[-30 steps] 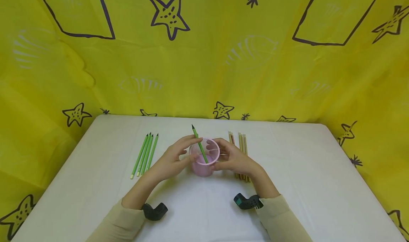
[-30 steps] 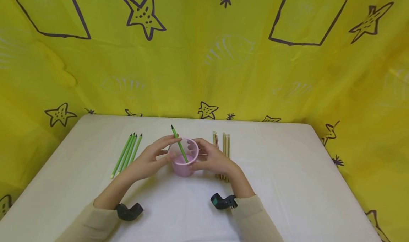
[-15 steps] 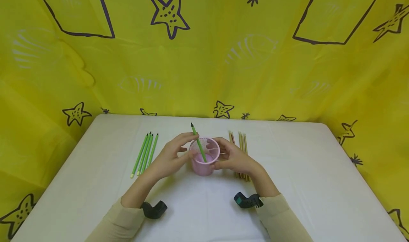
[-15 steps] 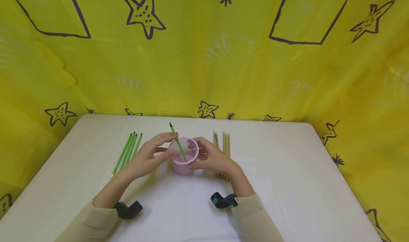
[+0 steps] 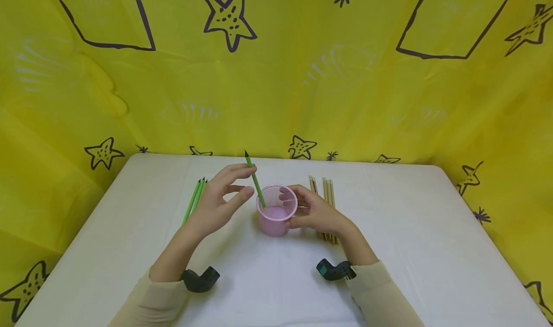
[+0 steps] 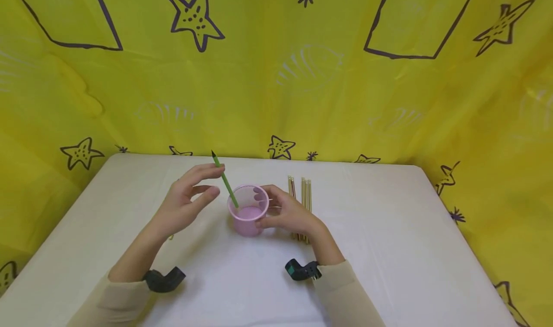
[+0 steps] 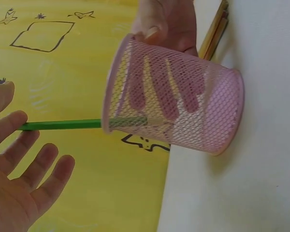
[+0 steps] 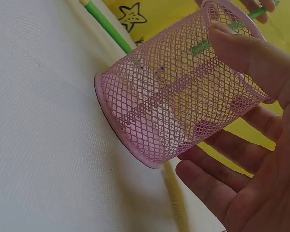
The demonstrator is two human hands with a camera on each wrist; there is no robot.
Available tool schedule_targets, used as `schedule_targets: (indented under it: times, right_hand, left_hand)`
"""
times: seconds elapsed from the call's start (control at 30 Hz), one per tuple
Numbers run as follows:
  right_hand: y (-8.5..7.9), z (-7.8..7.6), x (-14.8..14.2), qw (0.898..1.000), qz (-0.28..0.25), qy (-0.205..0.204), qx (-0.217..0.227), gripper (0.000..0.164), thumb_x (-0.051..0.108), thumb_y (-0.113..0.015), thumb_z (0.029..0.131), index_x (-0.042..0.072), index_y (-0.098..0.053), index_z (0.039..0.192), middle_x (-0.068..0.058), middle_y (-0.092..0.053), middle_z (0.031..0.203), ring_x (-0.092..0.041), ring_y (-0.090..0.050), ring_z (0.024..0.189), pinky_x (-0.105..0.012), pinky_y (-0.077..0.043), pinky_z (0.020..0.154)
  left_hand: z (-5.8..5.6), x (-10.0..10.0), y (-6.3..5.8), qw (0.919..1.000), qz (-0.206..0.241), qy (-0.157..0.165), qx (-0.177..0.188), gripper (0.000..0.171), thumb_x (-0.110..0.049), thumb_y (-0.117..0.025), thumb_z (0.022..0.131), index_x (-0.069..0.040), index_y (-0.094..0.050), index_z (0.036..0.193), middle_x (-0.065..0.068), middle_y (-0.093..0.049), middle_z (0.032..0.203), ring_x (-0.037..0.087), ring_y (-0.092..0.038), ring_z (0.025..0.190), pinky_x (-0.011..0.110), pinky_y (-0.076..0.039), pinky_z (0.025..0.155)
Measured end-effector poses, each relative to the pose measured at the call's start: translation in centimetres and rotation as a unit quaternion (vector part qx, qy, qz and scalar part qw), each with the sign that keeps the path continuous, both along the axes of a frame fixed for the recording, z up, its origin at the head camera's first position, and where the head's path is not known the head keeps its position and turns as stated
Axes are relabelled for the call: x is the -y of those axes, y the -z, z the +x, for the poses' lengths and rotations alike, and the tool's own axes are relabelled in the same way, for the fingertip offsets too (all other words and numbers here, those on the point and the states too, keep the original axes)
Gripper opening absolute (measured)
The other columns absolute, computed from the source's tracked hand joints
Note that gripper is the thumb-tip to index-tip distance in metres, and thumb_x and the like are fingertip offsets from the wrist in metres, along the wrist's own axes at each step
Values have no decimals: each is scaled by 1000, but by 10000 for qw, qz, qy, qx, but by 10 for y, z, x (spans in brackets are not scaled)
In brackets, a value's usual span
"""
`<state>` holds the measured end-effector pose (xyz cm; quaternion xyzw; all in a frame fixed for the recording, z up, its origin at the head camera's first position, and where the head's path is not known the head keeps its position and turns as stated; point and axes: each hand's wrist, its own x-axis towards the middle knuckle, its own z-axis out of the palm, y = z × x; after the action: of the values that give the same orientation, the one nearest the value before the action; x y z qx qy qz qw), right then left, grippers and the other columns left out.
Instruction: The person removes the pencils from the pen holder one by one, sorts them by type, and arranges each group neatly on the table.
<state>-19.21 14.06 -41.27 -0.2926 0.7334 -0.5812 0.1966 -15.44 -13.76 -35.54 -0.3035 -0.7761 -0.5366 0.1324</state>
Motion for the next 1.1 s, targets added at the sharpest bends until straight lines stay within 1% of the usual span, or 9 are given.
schedule_targets:
  times: [0.07,0.3,0.43,0.53,0.63,0.77,0.9,1.03,1.1]
  right_hand:
    - [0,0,0,10000,10,2,-20,78,6,-84,78,10,-44,144,-16,-54,141,-32,-51,132,-43,-46,109]
    - [0,2,0,10000,11,9,-8,79,4,-84,77,7,-43,144,-16,-54,141,-33,-51,132,-43,-46,109]
    - [0,3,0,10000,-38,-29,-11,79,5,-84,77,6,-43,144,-19,-53,141,-36,-50,133,-44,-47,109]
    - [0,3,0,9999,-102,-47,-26,79,5,-84,78,5,-42,145,-21,-52,141,-39,-49,132,-45,-47,108]
    - [-1,1,0,9999,-129,-10,-13,79,4,-84,77,6,-43,145,-20,-52,141,-39,-49,133,-46,-46,109]
    - [-1,1,-1,9999,-84,43,54,79,3,-84,77,8,-43,144,-18,-53,141,-36,-50,133,-45,-46,109]
    - [-1,1,-1,9999,-58,29,119,79,3,-84,77,8,-43,144,-18,-53,141,-35,-50,133,-44,-47,109]
    - [-2,1,0,9999,-85,1,122,79,3,-84,77,8,-43,144,-18,-53,141,-35,-50,133,-44,-46,109]
    - [-2,1,1,9999,-103,-16,115,79,3,-84,77,8,-43,144,-19,-53,141,-36,-49,133,-45,-46,109]
  left_hand:
    - [1,2,-4,10000,86,3,-30,44,0,-68,92,-2,-59,135,9,-58,136,24,-56,126,31,-57,94]
    - [8,17,-19,9987,406,-227,-220,44,5,-66,91,-8,-62,133,9,-59,131,23,-59,120,29,-56,95]
    - [11,29,-29,9963,668,-375,-386,42,11,-63,90,-5,-64,129,13,-60,129,22,-59,117,28,-57,93]
    - [11,37,-36,9947,706,-586,-460,39,12,-63,90,-3,-65,126,13,-62,125,20,-62,112,25,-58,90]
    - [9,46,-42,9928,686,-858,-482,35,11,-64,90,-2,-66,122,12,-64,120,17,-64,106,22,-58,85]
    - [6,60,-45,9891,605,-1269,-437,30,10,-64,90,-1,-67,118,8,-65,117,13,-66,99,19,-59,80]
    - [4,73,-45,9848,488,-1649,-231,30,10,-65,90,-1,-66,118,1,-65,116,8,-66,95,18,-58,78]
    - [3,83,-43,9815,137,-1911,20,29,8,-66,90,-1,-66,118,-3,-64,115,2,-64,92,16,-58,74]
    - [2,87,-41,9795,-94,-2004,169,28,5,-65,91,-2,-66,118,0,-64,116,-1,-63,91,14,-57,72]
